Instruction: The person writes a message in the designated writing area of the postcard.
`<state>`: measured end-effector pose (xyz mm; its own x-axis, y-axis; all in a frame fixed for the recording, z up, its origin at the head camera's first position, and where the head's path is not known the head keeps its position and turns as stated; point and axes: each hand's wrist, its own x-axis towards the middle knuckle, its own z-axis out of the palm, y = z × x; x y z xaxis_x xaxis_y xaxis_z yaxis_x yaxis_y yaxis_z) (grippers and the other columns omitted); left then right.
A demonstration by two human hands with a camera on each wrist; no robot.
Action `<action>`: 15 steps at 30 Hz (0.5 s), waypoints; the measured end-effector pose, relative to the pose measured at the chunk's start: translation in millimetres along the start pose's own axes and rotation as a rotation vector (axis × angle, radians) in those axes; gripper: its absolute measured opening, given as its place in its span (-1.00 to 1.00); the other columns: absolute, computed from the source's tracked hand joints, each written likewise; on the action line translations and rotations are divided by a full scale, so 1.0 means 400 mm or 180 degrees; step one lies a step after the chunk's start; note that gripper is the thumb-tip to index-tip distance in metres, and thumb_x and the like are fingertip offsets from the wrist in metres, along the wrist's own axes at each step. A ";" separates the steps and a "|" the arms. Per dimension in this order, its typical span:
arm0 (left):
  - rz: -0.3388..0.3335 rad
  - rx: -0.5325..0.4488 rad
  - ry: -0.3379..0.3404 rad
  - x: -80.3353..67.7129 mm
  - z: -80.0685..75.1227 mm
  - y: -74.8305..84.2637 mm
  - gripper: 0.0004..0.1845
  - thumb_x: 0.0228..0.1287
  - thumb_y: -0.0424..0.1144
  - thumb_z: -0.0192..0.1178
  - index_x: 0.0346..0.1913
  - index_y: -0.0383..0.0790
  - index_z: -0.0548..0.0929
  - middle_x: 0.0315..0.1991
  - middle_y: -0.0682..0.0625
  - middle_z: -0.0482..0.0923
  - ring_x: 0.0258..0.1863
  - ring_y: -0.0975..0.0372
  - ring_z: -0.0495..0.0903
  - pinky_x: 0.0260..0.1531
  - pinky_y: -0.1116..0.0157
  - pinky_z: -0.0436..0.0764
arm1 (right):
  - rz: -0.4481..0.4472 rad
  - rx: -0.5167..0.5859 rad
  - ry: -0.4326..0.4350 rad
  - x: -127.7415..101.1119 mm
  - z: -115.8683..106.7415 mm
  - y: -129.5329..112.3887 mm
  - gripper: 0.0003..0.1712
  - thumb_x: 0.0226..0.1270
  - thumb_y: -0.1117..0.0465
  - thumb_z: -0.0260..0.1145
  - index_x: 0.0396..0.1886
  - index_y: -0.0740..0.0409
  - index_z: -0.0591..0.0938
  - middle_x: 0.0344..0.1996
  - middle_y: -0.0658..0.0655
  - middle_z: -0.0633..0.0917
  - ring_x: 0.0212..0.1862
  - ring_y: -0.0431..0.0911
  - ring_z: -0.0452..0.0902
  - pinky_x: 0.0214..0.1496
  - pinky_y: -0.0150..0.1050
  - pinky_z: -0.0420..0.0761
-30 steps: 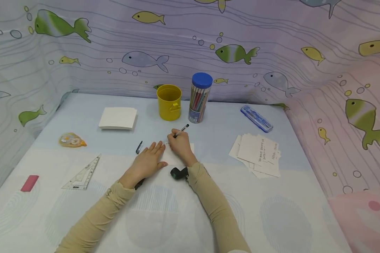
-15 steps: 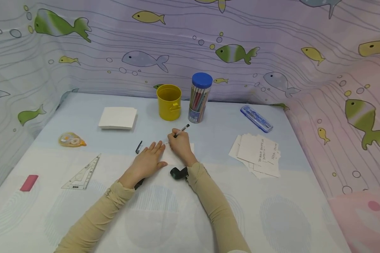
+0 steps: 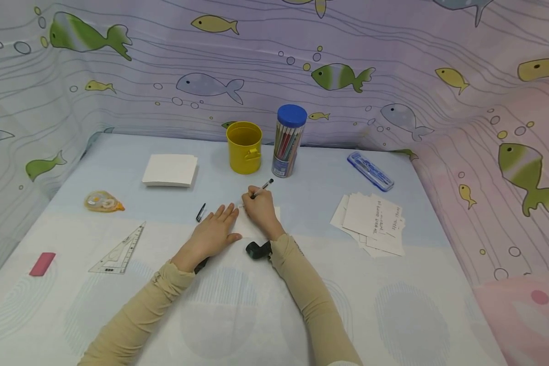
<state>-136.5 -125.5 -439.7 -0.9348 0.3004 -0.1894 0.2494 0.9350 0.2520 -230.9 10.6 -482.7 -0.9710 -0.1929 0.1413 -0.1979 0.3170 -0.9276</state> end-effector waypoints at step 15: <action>0.0015 0.0020 -0.0004 0.004 0.007 -0.005 -0.21 0.38 0.08 0.08 0.47 -0.36 0.16 0.51 -0.25 0.04 0.51 -0.13 0.03 0.44 -0.12 0.16 | -0.0016 -0.0082 -0.0035 0.001 0.001 -0.002 -0.56 0.24 0.37 0.09 -0.81 0.07 0.24 -0.93 -0.06 0.32 -0.84 -0.25 0.22 -0.75 -0.41 0.14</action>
<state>-137.6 -126.3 -443.0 -0.9333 0.3052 -0.1893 0.2555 0.9347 0.2470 -231.1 9.8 -482.0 -0.9685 -0.2048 0.1420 -0.2063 0.3396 -0.9177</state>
